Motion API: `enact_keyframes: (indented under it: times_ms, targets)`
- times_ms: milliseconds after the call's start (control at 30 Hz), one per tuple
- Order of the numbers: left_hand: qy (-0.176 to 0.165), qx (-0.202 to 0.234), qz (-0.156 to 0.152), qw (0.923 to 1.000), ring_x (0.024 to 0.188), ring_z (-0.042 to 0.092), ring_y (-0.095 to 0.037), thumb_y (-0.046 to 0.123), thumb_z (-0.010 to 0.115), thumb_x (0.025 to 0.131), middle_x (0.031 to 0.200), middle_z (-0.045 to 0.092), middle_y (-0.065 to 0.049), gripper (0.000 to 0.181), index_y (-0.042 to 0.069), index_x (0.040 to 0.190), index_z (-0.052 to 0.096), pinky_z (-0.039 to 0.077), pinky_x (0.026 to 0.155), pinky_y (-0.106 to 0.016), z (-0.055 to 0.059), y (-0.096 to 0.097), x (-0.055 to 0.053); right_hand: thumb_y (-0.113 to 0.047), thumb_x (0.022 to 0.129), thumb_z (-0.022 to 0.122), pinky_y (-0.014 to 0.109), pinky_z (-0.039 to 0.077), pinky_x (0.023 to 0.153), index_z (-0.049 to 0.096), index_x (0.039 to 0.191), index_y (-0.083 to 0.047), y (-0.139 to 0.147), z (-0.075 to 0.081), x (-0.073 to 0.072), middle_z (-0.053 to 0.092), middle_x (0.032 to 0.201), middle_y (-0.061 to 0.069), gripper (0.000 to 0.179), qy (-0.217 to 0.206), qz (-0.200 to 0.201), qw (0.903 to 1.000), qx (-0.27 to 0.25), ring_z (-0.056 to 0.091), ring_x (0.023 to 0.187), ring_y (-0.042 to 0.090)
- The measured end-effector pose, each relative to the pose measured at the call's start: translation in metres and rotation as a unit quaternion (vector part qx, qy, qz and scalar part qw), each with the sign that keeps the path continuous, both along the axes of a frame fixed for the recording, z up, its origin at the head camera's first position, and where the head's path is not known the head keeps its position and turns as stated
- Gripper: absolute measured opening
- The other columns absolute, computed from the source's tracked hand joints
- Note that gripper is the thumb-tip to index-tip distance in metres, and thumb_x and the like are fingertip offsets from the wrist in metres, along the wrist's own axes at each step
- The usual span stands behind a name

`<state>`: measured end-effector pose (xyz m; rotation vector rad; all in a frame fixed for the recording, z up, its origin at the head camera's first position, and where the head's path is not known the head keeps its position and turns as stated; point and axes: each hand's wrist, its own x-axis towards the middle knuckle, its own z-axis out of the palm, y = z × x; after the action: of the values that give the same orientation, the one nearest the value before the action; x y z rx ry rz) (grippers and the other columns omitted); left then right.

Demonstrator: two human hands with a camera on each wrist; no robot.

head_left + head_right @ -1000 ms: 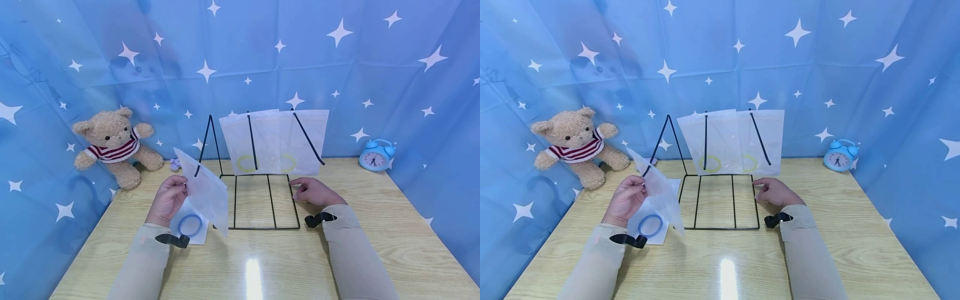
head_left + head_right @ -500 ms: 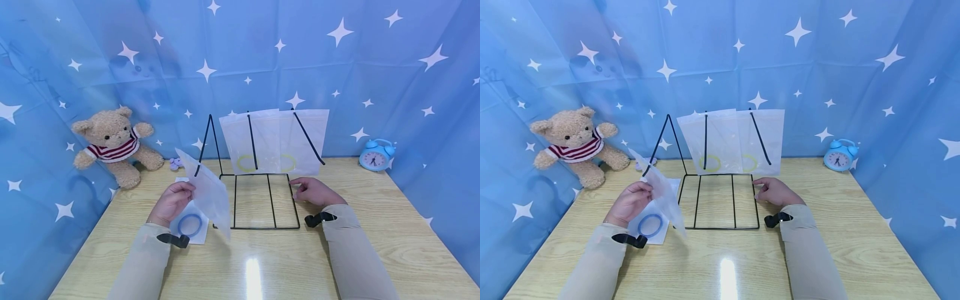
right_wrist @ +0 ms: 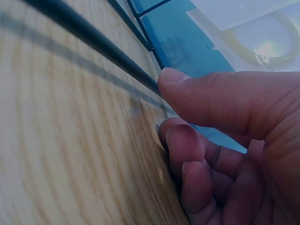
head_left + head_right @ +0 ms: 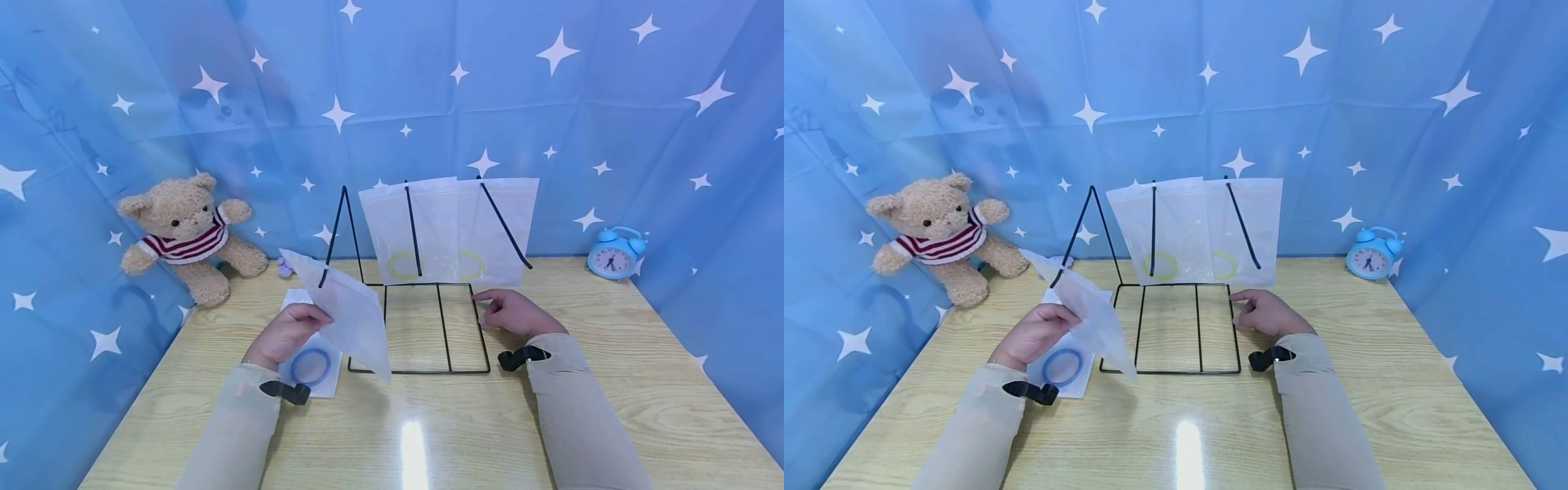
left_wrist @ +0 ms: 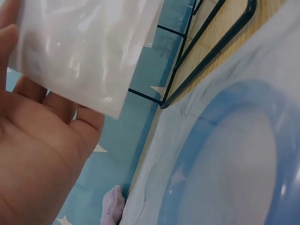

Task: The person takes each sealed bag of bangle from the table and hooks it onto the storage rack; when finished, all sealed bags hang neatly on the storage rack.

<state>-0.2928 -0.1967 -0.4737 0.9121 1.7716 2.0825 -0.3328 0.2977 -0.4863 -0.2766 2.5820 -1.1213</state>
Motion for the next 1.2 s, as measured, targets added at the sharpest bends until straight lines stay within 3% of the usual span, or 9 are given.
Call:
enact_keyframes:
  times_ms: [133, 400, 700, 767, 867, 1000, 1200]
  targets:
    - [0.008, -0.019, 0.015, 0.9997, 0.115, 0.065, -0.004, -0.015, 0.048, 0.098, 0.114, 0.076, 0.016, 0.056, 0.028, 0.103, 0.083, 0.048, 0.102, -0.021, 0.001, 0.002, 0.0, -0.02, 0.098, 0.074, 0.036, 0.048, 0.077, 0.056, 0.152, -0.006, 0.0, 0.0, 0.0, 0.067, 0.104, 0.009, 0.059, -0.001, 0.001, 1.0, -0.003, 0.058, 0.089, 0.024]
    - [0.003, -0.084, 0.097, 0.9917, 0.11, 0.065, -0.005, -0.006, 0.056, 0.1, 0.111, 0.075, 0.016, 0.044, 0.028, 0.098, 0.084, 0.049, 0.095, -0.021, 0.004, 0.005, 0.003, -0.019, 0.097, 0.074, 0.036, 0.048, 0.078, 0.055, 0.152, -0.005, 0.001, -0.001, 0.0, 0.067, 0.104, 0.009, 0.06, 0.001, 0.001, 1.0, -0.006, 0.058, 0.089, 0.024]
    - [-0.01, -0.089, 0.119, 0.9888, 0.109, 0.063, -0.006, -0.006, 0.055, 0.099, 0.113, 0.074, 0.016, 0.045, 0.029, 0.099, 0.084, 0.048, 0.095, -0.022, 0.006, 0.008, 0.004, -0.018, 0.097, 0.074, 0.036, 0.048, 0.078, 0.056, 0.151, -0.005, 0.0, 0.001, 0.001, 0.067, 0.104, 0.009, 0.059, 0.001, -0.002, 1.0, -0.007, 0.057, 0.089, 0.024]
    - [-0.014, -0.095, 0.13, 0.9868, 0.103, 0.061, -0.008, -0.006, 0.054, 0.099, 0.109, 0.073, 0.015, 0.043, 0.026, 0.101, 0.084, 0.047, 0.09, -0.023, 0.006, 0.008, 0.003, -0.018, 0.097, 0.074, 0.036, 0.048, 0.078, 0.056, 0.151, -0.006, 0.0, 0.001, 0.001, 0.067, 0.104, 0.009, 0.059, 0.0, -0.003, 1.0, -0.007, 0.057, 0.089, 0.024]
    - [-0.018, -0.114, 0.162, 0.98, 0.093, 0.057, -0.012, -0.006, 0.055, 0.099, 0.102, 0.07, 0.013, 0.033, 0.011, 0.106, 0.083, 0.045, 0.079, -0.024, 0.006, 0.01, 0.003, -0.018, 0.097, 0.074, 0.036, 0.048, 0.079, 0.055, 0.152, -0.006, 0.0, 0.001, 0.001, 0.067, 0.104, 0.009, 0.06, -0.001, -0.002, 1.0, -0.007, 0.058, 0.089, 0.024]
    - [-0.028, -0.135, 0.201, 0.9698, 0.092, 0.057, -0.014, -0.003, 0.057, 0.1, 0.102, 0.069, 0.013, 0.024, -0.005, 0.113, 0.077, 0.044, 0.077, -0.025, 0.007, 0.011, 0.003, -0.017, 0.097, 0.074, 0.036, 0.048, 0.078, 0.054, 0.153, -0.005, 0.0, 0.001, 0.001, 0.067, 0.103, 0.009, 0.06, -0.003, 0.0, 1.0, -0.009, 0.057, 0.089, 0.024]
    - [-0.039, -0.149, 0.233, 0.9601, 0.097, 0.056, -0.016, 0.001, 0.058, 0.102, 0.109, 0.069, 0.015, 0.024, -0.002, 0.116, 0.077, 0.045, 0.079, -0.027, 0.008, 0.012, 0.004, -0.017, 0.097, 0.074, 0.036, 0.047, 0.077, 0.054, 0.152, -0.004, -0.002, 0.002, 0.003, 0.067, 0.102, 0.009, 0.061, -0.003, 0.002, 0.9999, -0.015, 0.057, 0.087, 0.023]
